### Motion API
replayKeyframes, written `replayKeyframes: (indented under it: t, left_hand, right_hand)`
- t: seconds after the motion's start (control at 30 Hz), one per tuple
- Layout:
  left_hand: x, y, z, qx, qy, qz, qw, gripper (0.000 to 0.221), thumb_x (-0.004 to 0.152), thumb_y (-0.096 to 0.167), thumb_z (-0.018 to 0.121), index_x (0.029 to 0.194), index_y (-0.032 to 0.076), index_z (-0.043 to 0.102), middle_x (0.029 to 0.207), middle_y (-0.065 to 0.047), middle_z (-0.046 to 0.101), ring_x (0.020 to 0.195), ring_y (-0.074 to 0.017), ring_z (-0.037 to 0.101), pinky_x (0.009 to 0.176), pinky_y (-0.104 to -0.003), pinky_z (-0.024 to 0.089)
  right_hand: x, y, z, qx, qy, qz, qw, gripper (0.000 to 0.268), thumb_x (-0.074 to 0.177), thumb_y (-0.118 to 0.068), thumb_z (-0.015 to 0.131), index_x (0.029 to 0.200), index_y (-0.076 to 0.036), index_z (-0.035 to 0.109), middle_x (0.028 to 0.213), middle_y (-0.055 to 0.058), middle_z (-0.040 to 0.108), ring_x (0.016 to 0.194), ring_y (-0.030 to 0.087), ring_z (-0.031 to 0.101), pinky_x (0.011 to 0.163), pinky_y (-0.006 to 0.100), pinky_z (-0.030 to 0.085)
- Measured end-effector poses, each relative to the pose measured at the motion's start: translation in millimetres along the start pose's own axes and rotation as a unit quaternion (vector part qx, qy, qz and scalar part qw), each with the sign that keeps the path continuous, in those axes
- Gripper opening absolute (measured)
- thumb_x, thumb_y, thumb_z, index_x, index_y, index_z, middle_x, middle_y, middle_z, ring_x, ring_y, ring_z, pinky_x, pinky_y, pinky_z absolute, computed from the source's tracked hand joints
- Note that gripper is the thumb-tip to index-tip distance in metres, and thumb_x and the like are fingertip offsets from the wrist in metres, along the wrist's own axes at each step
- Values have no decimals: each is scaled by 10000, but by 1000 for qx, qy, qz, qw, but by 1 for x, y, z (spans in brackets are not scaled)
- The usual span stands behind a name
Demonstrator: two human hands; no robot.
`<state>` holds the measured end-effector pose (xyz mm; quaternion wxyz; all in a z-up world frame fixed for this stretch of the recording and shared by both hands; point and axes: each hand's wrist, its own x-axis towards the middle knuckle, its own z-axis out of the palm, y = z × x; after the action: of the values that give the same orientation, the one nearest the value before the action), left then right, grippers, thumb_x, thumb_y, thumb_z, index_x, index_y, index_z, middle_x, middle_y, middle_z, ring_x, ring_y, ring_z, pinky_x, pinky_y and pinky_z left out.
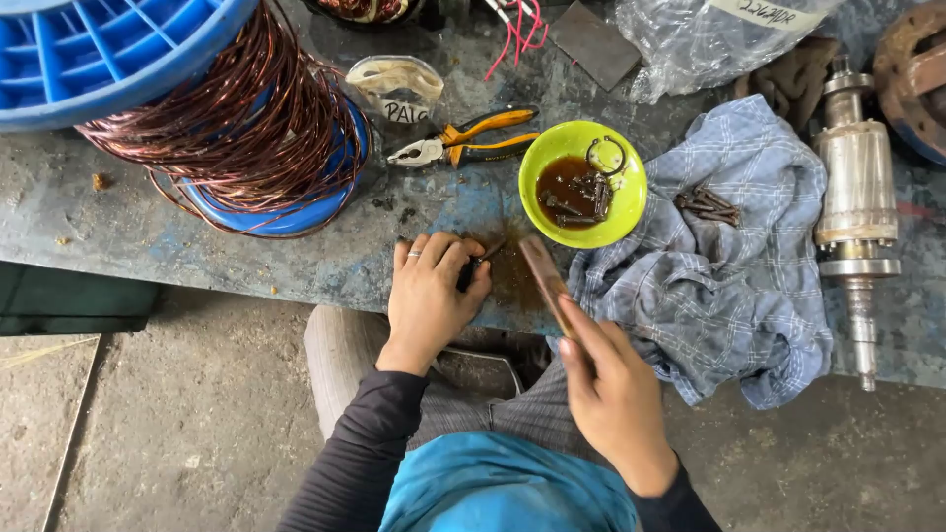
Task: Cleaning and preparing small electrical components for motor repair using a scraping tool and liquid dip.
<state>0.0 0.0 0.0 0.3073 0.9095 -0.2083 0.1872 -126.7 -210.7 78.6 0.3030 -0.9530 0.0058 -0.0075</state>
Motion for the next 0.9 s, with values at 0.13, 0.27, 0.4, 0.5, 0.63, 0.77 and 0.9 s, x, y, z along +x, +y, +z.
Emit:
replayKeyframes:
  t: [0.13, 0.27, 0.4, 0.5, 0.63, 0.77, 0.9]
  left_hand:
    - [-1, 4, -7, -46, 22, -4, 999, 139, 969, 174, 762, 1068, 98, 700, 1046, -46, 664, 947, -251, 654, 779, -425, 398]
    - [2, 5, -4, -40, 40, -12, 998, 128, 982, 188, 770, 1068, 118, 705, 1043, -28, 675, 897, -235, 657, 789, -415, 398]
    - [1, 3, -6, -42, 27, -6, 999, 123, 976, 188, 749, 1081, 133, 718, 1051, -26, 678, 901, -241, 651, 798, -415, 401]
    - [1, 4, -9, -55, 23, -9, 998, 108, 969, 178, 750, 1064, 129, 731, 1057, -20, 689, 917, -238, 659, 800, -410, 395]
    - [0, 3, -6, -30, 29, -1, 999, 134, 970, 214, 763, 1088, 151, 764, 1035, -23, 661, 896, -259, 644, 797, -437, 404]
    - [4, 6, -15, -42, 20, 25, 999, 120, 990, 211, 786, 1085, 144, 761, 1057, -25, 692, 901, -269, 625, 780, -437, 420]
    - [11, 21, -15, -200, 28, 4, 979, 147, 971, 41, 818, 1093, 97, 757, 1042, -22, 779, 973, -232, 665, 942, -367, 507]
  right_hand:
    - [-26, 13, -2, -32, -15, 59, 998, 529, 1058, -254, 564, 1586, -247, 523, 1095, 41, 673, 438, 205, 401, 444, 376, 380]
    - [-9, 8, 16, -65, 44, -8, 997, 456, 1050, -230, 604, 1506, -221, 628, 959, 31, 638, 611, 251, 608, 476, 416, 506]
    - [10, 7, 36, -67, 66, -46, 995, 461, 1081, -222, 599, 1542, -227, 588, 919, 33, 592, 583, 270, 573, 451, 415, 471]
    - [9, 6, 27, 12, 42, -27, 999, 456, 1086, -263, 564, 1535, -186, 586, 1039, 63, 665, 738, 253, 658, 575, 395, 529]
    - [-6, 4, 4, 113, 28, -42, 992, 468, 1079, -222, 575, 1530, -97, 569, 1127, 89, 720, 835, 175, 696, 751, 323, 571]
    - [-38, 28, -8, 144, 103, -63, 982, 424, 1038, -171, 627, 1416, 22, 622, 1409, 202, 700, 1255, 306, 730, 1052, 381, 602]
    - [-54, 65, -17, 147, 238, 21, 960, 445, 1095, -218, 593, 1485, -4, 601, 869, 138, 727, 494, 106, 519, 511, 239, 433]
